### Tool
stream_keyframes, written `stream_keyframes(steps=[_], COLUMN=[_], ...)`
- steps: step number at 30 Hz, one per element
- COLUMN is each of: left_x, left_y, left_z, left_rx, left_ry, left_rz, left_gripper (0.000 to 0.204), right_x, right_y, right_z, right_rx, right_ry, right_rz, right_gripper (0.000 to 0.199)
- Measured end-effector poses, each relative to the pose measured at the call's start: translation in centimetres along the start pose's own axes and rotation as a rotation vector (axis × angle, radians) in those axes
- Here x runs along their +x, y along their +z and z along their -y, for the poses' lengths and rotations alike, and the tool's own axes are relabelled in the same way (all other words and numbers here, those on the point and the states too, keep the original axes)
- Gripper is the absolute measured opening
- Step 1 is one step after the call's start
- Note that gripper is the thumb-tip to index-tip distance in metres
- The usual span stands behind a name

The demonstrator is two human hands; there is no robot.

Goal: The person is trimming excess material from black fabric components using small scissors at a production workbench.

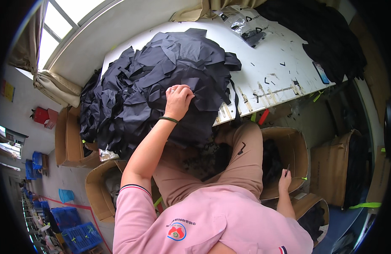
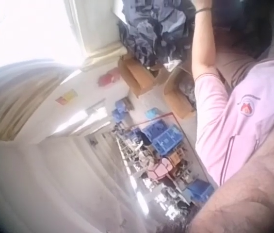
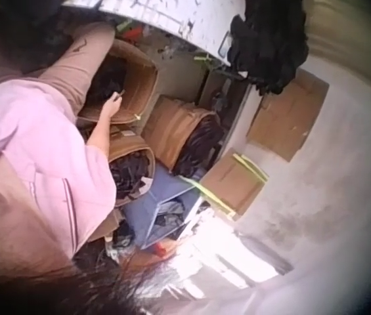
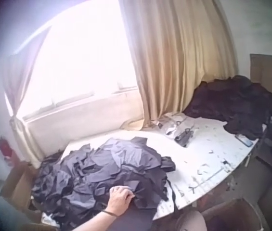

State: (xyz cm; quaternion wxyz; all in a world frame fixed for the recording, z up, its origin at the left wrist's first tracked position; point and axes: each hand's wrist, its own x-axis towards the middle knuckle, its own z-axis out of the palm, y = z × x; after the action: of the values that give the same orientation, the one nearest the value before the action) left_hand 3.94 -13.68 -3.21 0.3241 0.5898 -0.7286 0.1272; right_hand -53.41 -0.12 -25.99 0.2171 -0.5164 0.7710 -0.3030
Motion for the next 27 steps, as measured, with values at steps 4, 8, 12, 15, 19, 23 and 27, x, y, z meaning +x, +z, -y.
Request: stream_keyframes(steps=[4,8,12,15,19,23,27], left_x=[2.2,0.5,-2.7,-5.7,-9.9,-12.8,-14.4], left_y=[-5.0,-11.2,-12.1,-11.9,-10.8,-11.5,-13.0], left_z=[-2.6,-5.6,-9.6,-12.2,-12.6,-14.0,-14.9], left_rx=[-1.145,-2.102,-1.93,-2.099,-2.106,-2.215,-2.105], left_ry=[-0.394,-0.486,-0.356,-0.879,-1.122,-1.283,-1.372], left_rz=[-0.16,-0.099,0.132,0.065,0.206,0.296,0.361], left_gripper=[0.005,0.028,0.034,0.047,0.052,0.054,0.057], right_x=[4.0,3.7,-0.4,-2.9,-5.7,-6.6,-8.1], right_y=[0.0,-0.2,-1.5,-2.8,-2.5,-0.5,0.4], right_z=[11.8,26.3,37.7,42.8,44.9,43.9,42.7], right_rx=[0.288,0.595,0.971,0.848,0.643,0.479,0.543], right_ry=[-0.09,-0.465,-0.541,-0.814,-0.884,-0.819,-0.657], right_rz=[0.121,0.202,0.495,0.694,0.842,1.052,1.324], right_gripper=[0.02,0.012,0.037,0.069,0.062,0.036,0.02])
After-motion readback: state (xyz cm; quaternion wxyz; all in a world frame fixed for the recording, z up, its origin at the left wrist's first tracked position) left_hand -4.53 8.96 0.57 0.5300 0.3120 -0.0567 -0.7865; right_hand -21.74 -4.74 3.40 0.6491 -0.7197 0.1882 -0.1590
